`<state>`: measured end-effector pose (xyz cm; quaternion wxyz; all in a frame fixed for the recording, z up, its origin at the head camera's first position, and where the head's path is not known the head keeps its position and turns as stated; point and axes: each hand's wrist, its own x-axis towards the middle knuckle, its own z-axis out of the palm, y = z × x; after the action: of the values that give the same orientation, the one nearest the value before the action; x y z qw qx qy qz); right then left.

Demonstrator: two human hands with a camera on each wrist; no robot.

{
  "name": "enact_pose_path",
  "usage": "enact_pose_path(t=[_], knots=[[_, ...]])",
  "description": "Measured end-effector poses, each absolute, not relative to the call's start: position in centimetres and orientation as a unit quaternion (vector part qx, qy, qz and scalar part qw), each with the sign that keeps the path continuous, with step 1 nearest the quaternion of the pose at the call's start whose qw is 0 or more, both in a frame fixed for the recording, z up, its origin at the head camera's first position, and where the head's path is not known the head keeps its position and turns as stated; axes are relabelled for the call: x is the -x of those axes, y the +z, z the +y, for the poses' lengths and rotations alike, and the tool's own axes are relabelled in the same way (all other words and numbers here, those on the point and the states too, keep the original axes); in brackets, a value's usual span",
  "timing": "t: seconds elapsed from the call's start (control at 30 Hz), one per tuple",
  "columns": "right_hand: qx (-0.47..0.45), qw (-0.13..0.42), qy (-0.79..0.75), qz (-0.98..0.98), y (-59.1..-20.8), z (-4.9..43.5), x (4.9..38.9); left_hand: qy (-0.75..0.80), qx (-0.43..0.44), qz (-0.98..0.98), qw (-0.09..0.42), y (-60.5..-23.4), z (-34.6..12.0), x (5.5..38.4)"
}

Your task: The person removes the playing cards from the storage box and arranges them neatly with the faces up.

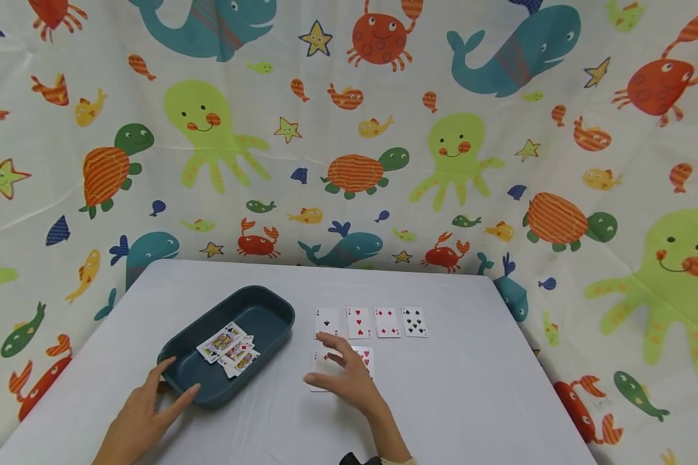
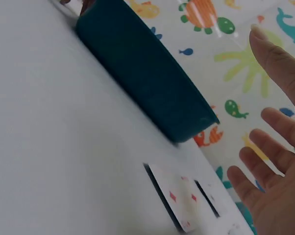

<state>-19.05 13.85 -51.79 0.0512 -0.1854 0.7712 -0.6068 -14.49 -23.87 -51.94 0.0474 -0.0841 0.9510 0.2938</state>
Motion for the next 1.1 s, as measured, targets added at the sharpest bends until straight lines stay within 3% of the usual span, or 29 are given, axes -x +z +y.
enact_pose_path(t=[1.1], knots=[[0.262, 0.078, -0.695, 0.666, -49.7, 3.6, 19.5, 0.285, 0.088, 0.954, 0.04, -52.4, -23.9, 14.6]])
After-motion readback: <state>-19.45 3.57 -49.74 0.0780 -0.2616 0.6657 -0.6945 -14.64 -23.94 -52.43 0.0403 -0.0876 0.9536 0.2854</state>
